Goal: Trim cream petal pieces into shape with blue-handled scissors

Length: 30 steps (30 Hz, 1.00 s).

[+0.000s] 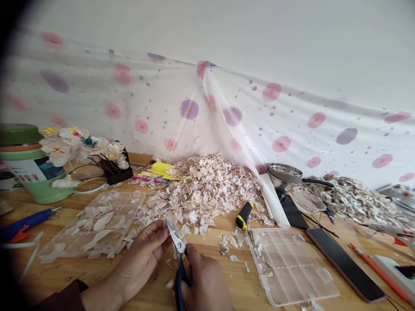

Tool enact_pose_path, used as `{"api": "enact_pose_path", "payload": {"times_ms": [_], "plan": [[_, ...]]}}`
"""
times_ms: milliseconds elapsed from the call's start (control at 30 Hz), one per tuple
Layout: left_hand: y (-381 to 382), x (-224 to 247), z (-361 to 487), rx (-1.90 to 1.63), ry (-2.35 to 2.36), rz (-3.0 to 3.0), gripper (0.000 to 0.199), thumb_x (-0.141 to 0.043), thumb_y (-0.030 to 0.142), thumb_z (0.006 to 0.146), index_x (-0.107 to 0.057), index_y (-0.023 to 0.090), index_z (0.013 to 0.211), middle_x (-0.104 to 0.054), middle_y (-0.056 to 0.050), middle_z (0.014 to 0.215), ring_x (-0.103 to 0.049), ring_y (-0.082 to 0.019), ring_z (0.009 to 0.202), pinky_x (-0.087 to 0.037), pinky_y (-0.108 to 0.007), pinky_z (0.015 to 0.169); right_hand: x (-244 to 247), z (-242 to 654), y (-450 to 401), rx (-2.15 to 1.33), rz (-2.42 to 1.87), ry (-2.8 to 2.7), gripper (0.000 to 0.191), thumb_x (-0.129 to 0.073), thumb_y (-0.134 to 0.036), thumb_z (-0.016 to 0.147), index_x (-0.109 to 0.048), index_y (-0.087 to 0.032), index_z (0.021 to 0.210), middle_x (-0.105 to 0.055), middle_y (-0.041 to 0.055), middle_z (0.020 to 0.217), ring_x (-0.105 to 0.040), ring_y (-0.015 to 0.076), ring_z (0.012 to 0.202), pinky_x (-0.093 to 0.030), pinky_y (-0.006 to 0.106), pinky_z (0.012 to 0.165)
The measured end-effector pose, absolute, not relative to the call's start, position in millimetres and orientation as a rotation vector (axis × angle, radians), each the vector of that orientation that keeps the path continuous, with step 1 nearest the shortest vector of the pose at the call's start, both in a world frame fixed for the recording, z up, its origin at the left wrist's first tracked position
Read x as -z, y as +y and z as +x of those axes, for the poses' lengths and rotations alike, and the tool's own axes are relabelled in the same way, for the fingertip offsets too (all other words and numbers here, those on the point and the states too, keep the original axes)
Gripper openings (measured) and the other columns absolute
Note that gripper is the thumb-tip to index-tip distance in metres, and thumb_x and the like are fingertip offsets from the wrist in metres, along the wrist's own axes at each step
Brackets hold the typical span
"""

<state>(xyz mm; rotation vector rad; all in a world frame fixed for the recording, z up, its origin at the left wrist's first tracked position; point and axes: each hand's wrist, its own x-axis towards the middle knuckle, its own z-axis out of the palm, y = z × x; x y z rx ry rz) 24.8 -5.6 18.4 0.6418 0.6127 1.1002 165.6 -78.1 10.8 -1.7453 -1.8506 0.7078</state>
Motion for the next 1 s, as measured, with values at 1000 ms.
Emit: {"api": "enact_pose_path", "payload": {"times_ms": [1000], "plan": [[-4, -16, 21, -1.039, 0.641, 0.597, 0.029, -0.092, 0.024, 0.048, -0.074, 0.016, 0.068, -0.065, 0.002, 0.065, -0.056, -0.008, 0.061, -0.048, -0.016, 0.061, 5, 173, -76, -0.925, -1.41, -1.326, 0.017, -0.067, -0.031, 0.077, -0.056, -0.019, 0.083, -0.051, -0.0053, 0.06, -0.047, 0.0106, 0.049, -0.041, 0.021, 0.049]]}}
